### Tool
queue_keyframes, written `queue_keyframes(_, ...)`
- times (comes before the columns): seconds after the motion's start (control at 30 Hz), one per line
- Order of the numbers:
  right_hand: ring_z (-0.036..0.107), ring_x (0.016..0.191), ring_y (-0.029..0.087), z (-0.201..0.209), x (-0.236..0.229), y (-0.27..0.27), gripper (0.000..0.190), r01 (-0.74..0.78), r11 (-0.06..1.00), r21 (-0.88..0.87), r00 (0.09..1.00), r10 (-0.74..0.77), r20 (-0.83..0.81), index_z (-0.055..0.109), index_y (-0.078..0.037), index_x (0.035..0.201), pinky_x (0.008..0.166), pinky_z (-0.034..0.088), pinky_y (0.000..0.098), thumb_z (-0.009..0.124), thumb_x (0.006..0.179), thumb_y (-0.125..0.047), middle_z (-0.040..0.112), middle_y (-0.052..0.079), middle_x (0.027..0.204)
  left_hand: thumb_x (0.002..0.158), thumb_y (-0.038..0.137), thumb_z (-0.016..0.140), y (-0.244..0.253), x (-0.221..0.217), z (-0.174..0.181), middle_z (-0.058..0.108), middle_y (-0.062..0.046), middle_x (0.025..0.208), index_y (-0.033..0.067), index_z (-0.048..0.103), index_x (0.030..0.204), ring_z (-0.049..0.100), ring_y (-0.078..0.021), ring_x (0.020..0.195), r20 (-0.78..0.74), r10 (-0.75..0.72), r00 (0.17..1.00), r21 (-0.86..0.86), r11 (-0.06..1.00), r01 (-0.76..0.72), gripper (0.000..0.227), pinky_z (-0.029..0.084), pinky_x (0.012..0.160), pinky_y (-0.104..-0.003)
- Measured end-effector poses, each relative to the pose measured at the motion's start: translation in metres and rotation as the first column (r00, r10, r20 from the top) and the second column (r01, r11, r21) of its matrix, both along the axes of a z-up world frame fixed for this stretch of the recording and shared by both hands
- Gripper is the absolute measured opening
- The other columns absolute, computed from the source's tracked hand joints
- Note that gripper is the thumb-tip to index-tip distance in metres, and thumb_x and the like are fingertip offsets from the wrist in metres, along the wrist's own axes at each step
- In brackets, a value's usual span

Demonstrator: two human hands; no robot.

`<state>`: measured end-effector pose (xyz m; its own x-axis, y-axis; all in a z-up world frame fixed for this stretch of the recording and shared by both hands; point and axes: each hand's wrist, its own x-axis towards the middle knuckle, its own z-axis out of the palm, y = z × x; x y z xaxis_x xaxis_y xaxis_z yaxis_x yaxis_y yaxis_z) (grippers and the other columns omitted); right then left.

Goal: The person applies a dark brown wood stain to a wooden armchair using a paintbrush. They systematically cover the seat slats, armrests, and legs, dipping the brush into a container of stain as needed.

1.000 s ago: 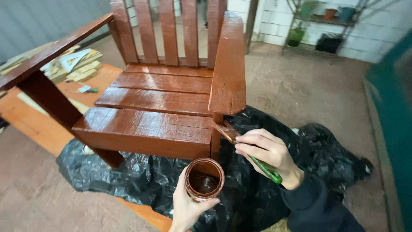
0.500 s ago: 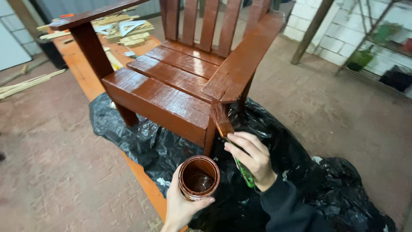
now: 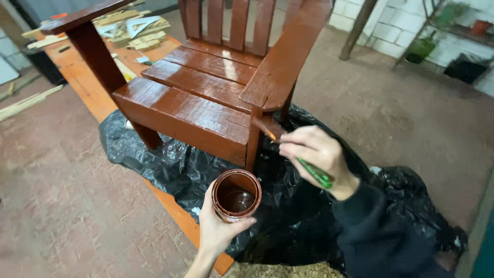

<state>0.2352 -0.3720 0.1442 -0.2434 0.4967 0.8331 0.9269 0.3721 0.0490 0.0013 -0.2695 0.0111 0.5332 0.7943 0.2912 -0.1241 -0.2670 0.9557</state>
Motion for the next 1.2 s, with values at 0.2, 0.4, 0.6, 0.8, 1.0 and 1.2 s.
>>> queue_keyframes(0.2,0.071,0.095,0.033,0.004,-0.018,0.002,0.005,0.138,0.965,0.221,0.988,-0.149,0.031,0.077,0.001,0.095,0.089,0.061,0.0406,0.072,0.095,0.004,0.072,0.018,0.108,0.048,0.035,0.099,0.007,0.0,-0.015,0.064,-0.01,0.142,0.0056,0.048,0.146,0.059,-0.0232,0.133,-0.035,-0.022,0.999,-0.065,0.998,0.02,0.114,0.042,0.114,-0.039)
queue_keyframes(0.4,0.071,0.094,0.034,-0.07,-0.011,0.003,0.011,0.094,0.995,0.033,0.99,-0.09,-0.104,0.074,0.001,0.096,0.087,0.061,0.0396,0.079,0.087,0.004,0.074,0.016,0.105,0.046,0.032,0.101,0.003,0.005,-0.021,0.065,-0.008,0.142,0.0086,0.049,0.147,0.06,-0.0228,0.133,-0.079,0.025,0.997,-0.131,0.991,-0.035,0.117,0.044,0.114,-0.04)
queue_keyframes(0.6,0.071,0.085,0.027,-0.099,0.029,0.003,0.012,-0.165,0.964,-0.208,0.966,0.114,-0.234,0.076,-0.002,0.094,0.081,0.059,0.0356,0.081,0.084,0.0,0.076,0.012,0.1,0.046,0.036,0.1,-0.005,0.024,-0.021,0.066,-0.008,0.14,0.0055,0.048,0.147,0.06,-0.0205,0.131,-0.034,0.186,0.982,-0.044,0.981,-0.187,0.117,0.042,0.114,-0.037)
queue_keyframes(0.8,0.069,0.087,0.034,-0.056,0.066,0.019,0.013,-0.385,0.904,-0.188,0.923,0.371,-0.104,0.073,0.003,0.1,0.081,0.061,0.0414,0.079,0.087,0.001,0.073,0.019,0.105,0.05,0.037,0.099,-0.038,0.052,-0.002,0.065,-0.007,0.141,0.0096,0.051,0.146,0.06,-0.0216,0.133,-0.08,0.291,0.953,-0.037,0.955,-0.294,0.111,0.043,0.113,-0.037)
queue_keyframes(1.0,0.069,0.091,0.033,0.009,0.086,0.023,0.008,-0.463,0.886,-0.033,0.885,0.464,0.029,0.073,0.001,0.1,0.084,0.06,0.04,0.069,0.096,-0.005,0.073,0.018,0.107,0.046,0.029,0.101,-0.071,0.079,-0.002,0.067,-0.007,0.14,0.0106,0.052,0.145,0.062,-0.0209,0.131,-0.097,0.409,0.907,-0.121,0.9,-0.419,0.113,0.046,0.111,-0.036)
queue_keyframes(1.2,0.072,0.097,0.031,-0.046,0.111,0.038,0.007,-0.356,0.903,0.239,0.933,0.359,0.033,0.077,-0.004,0.095,0.085,0.066,0.0385,0.079,0.089,-0.002,0.075,0.018,0.105,0.047,0.034,0.102,-0.09,0.083,-0.006,0.068,-0.005,0.137,0.0129,0.054,0.143,0.063,-0.0198,0.129,-0.139,0.466,0.874,-0.1,0.871,-0.48,0.11,0.048,0.109,-0.036)
